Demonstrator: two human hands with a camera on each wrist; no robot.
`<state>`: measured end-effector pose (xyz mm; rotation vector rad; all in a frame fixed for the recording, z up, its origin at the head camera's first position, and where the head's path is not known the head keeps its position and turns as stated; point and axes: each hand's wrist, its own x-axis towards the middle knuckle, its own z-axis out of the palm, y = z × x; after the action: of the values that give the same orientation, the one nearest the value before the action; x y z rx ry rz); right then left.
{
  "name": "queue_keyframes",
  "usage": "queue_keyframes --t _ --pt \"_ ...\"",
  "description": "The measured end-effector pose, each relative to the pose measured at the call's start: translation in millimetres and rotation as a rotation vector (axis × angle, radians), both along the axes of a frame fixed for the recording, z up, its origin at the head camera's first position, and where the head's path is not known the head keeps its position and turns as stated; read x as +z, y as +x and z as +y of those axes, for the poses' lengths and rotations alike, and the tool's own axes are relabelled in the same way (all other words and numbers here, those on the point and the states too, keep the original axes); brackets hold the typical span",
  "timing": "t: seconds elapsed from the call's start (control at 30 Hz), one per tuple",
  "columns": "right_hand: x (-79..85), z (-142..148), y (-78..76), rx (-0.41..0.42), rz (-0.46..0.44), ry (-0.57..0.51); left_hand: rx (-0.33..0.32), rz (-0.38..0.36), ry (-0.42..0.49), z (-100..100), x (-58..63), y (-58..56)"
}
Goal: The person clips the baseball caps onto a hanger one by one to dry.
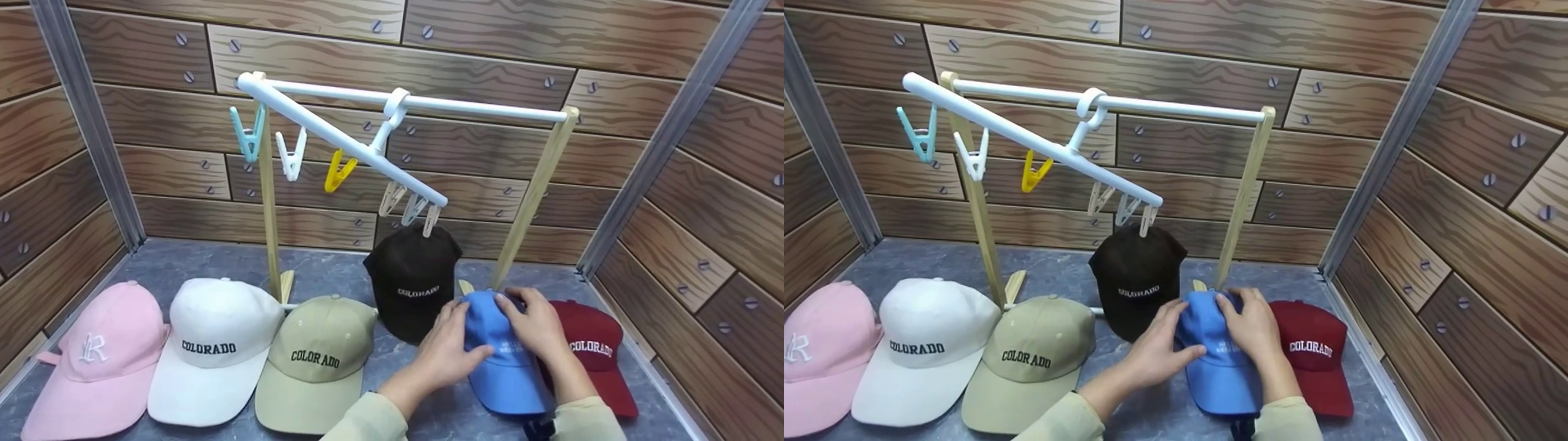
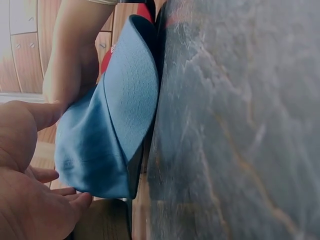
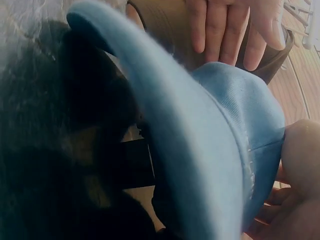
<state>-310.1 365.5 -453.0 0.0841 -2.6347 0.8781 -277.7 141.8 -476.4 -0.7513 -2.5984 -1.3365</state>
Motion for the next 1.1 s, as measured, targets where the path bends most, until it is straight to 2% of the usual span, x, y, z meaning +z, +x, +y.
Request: queue_keyframes --t 0.33,0.53,0.77,1.1 --pt "-6.5 5.2 -3.7 0.004 -0.117 -0.097 -0.018 -0.061 0.003 -2.3 -6.7 -5.4" --pt "-9.7 6.9 -5.6 0.004 -0.170 -0.141 -0.033 -0.067 0.009 -4.0 -8.8 -5.9" --pt "-13.0 6.2 -6.1 0.030 -0.167 -0.179 -0.038 -0.044 0.024 -5.9 -9.9 -7.4" --pt "-17.9 4.2 -7.3 0.034 -0.167 -0.211 -0.035 -0.048 0.051 -10.2 -9.8 -8.1"
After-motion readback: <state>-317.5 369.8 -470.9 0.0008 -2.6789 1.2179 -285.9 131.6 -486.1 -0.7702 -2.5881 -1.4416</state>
